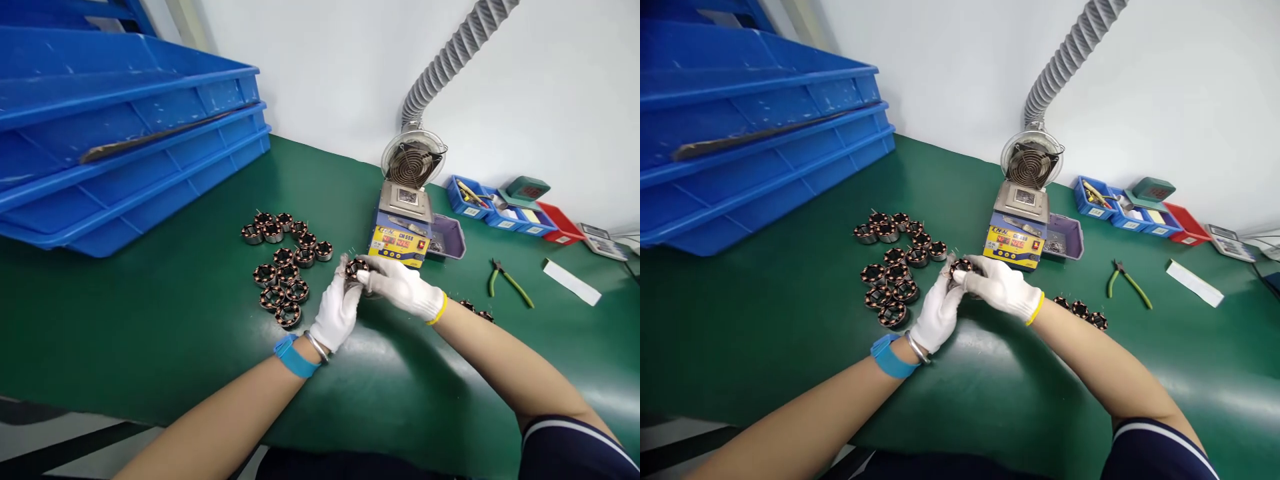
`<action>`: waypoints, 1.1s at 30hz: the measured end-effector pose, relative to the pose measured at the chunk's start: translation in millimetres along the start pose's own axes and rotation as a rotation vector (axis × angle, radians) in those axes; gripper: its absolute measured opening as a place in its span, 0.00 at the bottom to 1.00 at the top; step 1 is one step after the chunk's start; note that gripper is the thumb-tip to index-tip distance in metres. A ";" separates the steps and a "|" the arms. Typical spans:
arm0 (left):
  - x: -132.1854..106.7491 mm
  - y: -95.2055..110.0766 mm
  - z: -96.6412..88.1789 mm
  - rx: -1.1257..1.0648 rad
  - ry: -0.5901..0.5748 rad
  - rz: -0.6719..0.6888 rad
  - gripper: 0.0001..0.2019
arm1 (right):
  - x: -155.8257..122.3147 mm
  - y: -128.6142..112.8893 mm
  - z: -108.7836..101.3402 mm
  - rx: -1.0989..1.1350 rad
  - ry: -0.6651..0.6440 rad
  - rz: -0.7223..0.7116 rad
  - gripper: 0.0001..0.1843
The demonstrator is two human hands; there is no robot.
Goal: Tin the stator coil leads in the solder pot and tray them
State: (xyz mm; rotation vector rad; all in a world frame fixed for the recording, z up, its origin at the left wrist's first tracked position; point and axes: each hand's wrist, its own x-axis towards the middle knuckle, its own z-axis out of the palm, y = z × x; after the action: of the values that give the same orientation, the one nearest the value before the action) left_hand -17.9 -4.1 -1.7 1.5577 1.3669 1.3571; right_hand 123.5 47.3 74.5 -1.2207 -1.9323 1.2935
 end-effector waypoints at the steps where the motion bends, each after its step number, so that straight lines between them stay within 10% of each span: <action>1: 0.0 -1.8 -0.3 -0.010 -0.016 0.014 0.31 | -0.2 -1.8 -3.5 0.062 -0.082 0.065 0.18; 8: 6.1 -2.5 1.4 0.228 -0.033 0.125 0.31 | 13.5 -6.6 -24.6 0.067 -0.056 0.294 0.11; 14: 24.7 -1.9 -6.4 0.789 0.174 0.166 0.37 | 65.2 -21.7 -106.2 -0.484 0.559 0.017 0.21; 19: 25.3 -8.8 -6.9 0.947 0.101 0.154 0.35 | 109.6 -20.0 -155.1 -0.688 0.713 0.101 0.19; 33: 13.1 3.7 1.0 0.784 -0.068 0.260 0.26 | 132.1 15.6 -151.8 -0.756 0.736 0.231 0.22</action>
State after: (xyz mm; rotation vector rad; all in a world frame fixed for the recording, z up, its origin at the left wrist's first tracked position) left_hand -17.0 7.7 5.0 2.3246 1.8219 0.9186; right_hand 188.1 234.2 114.9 -1.9634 -1.7475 0.0623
